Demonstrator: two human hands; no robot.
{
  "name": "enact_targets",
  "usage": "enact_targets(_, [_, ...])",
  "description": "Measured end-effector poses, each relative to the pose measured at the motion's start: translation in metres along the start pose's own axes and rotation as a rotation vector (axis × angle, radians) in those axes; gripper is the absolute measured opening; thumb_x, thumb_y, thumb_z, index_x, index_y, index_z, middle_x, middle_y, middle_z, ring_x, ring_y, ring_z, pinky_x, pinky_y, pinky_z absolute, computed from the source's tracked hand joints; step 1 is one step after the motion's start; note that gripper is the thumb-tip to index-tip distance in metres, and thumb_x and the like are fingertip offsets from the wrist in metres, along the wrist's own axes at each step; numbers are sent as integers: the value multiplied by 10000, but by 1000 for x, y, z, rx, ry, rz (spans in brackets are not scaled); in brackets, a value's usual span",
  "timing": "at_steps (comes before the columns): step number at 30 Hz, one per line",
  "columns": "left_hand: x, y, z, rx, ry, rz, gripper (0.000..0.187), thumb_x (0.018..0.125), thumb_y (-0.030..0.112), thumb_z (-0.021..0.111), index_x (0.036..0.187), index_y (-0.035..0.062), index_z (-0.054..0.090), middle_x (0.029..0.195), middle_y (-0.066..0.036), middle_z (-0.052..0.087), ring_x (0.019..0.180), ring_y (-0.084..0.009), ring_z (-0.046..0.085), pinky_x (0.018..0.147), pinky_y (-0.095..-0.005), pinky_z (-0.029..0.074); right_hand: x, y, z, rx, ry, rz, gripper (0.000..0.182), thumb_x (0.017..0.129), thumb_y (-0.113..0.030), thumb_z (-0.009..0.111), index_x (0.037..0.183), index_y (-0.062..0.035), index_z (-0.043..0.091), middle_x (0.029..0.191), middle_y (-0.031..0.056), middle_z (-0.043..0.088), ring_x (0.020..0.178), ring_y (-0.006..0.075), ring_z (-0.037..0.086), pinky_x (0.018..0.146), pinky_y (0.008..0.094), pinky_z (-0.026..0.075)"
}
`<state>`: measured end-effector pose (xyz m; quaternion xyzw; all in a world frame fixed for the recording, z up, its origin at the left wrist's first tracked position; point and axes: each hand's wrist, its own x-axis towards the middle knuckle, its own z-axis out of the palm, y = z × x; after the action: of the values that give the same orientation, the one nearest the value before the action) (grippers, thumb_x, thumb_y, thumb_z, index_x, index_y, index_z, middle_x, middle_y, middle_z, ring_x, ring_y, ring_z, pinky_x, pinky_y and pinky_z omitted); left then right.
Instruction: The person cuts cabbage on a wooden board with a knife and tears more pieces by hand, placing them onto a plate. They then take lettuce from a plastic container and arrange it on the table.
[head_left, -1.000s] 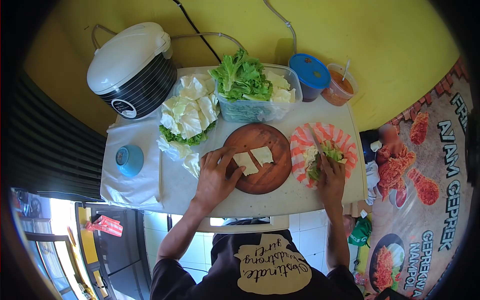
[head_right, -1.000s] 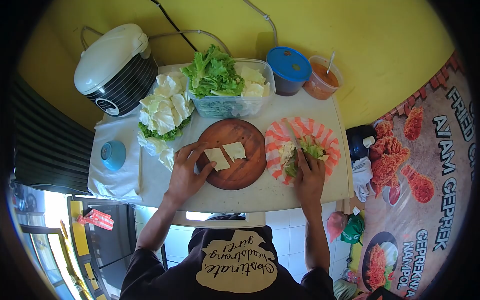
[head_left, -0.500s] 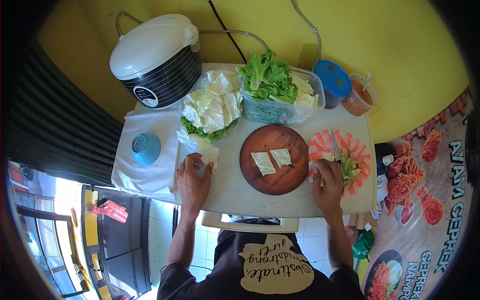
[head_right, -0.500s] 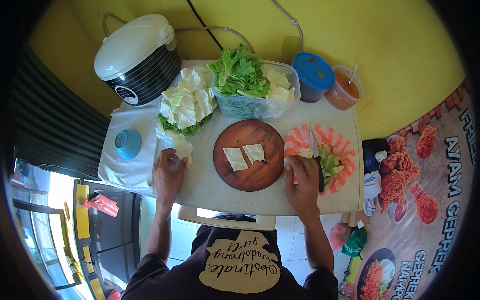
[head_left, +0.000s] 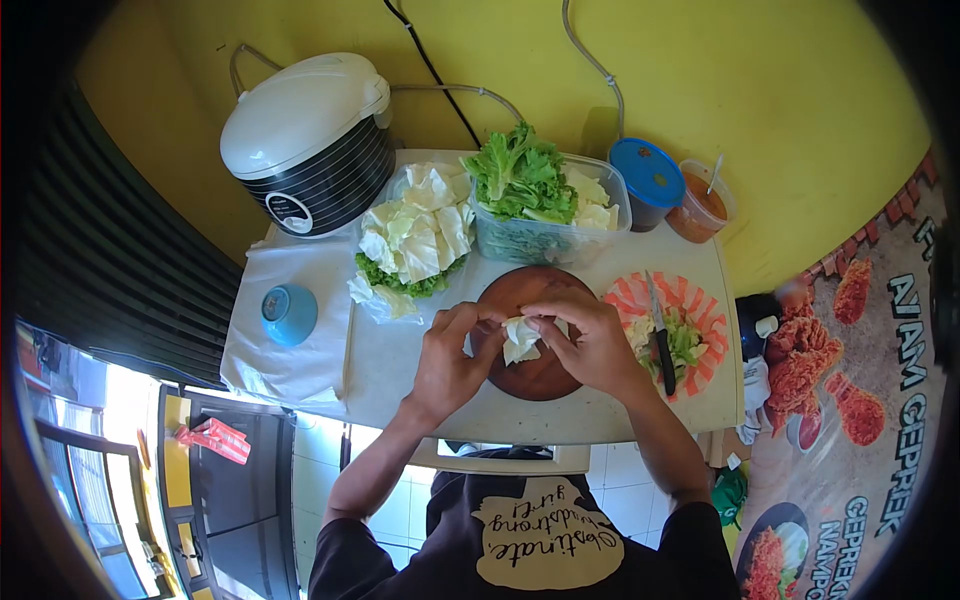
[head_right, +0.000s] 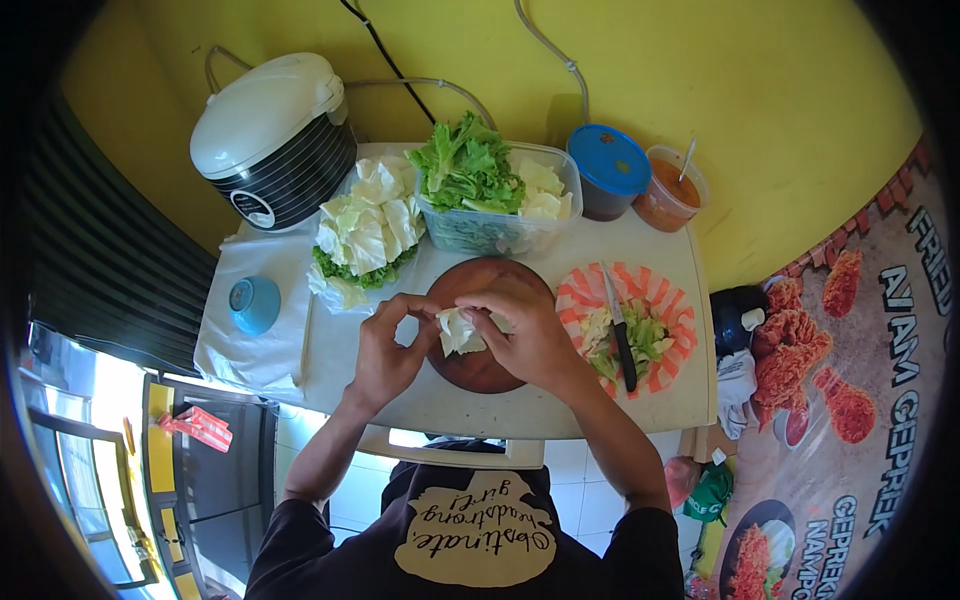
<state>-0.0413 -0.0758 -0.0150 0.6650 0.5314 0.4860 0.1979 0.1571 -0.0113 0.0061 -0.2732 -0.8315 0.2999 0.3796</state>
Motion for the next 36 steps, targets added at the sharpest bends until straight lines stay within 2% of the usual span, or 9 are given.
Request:
enact_targets(5, [4,-11,6,261,-103,9,306,810,138,780,1078,35,673,1098,-126,645,1015,-290,619,908,-416,461,29,40,-38,135,524,125,119,889,55,646,981,-10,685,937,70,697,675,110,638,606,248,510])
enact_targets(9, [-1,-24,9,409,-221,34,346,818,253,776,1078,44,685,1216,-129,583,1116,-315,555,955,-449,423,69,66,-71,-212,694,-9,63,882,24,665,932,-7,689,932,75,694,661,130,647,605,264,515])
enact_targets(14, [3,-23,8,396,-221,68,334,803,249,786,1059,57,691,1133,-112,623,1069,-298,574,940,-432,418,95,98,-78,-783,457,-178,43,758,-5,706,789,-33,719,884,63,696,673,268,656,708,402,522])
enact_targets(18, [4,-24,8,371,-229,52,326,793,252,792,1040,64,693,1043,-97,651,1025,-288,586,929,-424,410,108,89,-83,-809,193,-113,64,737,-24,673,748,-57,727,876,86,713,774,298,673,808,443,491])
enact_targets(20, [5,-26,8,378,-226,49,327,790,255,794,1034,63,693,1040,-95,652,1017,-289,586,929,-422,408,111,82,-86,-667,-198,276,139,755,-46,610,809,-49,738,913,153,720,899,321,679,919,455,462])
enact_targets(29, [11,-24,10,387,-257,67,308,787,259,797,1019,79,702,1022,-83,671,973,-277,586,913,-416,404,115,78,-84,-737,-454,345,419,820,-76,466,1190,-10,652,1053,258,686,1063,378,636,1094,463,348])
enact_targets(33, [16,-19,5,347,-292,30,281,807,229,786,1039,87,715,902,-70,689,898,-254,603,896,-400,397,107,86,-86,-649,-325,278,382,850,-58,473,1189,-7,640,1064,246,684,1093,374,619,1081,462,358])
enact_targets(35, [17,-25,1,278,-285,-11,269,819,215,779,1041,76,719,860,-76,689,850,-254,610,877,-391,403,97,70,-81,-537,59,162,332,860,-5,522,1172,3,635,1000,214,694,1025,350,646,995,437,440])
enact_targets(36, [17,-26,0,205,-286,-60,257,830,200,773,1043,66,723,817,-81,689,802,-253,617,858,-382,408,92,62,-78,-540,50,150,332,860,-5,522,1172,3,635,1000,214,694,1025,350,646,995,437,440])
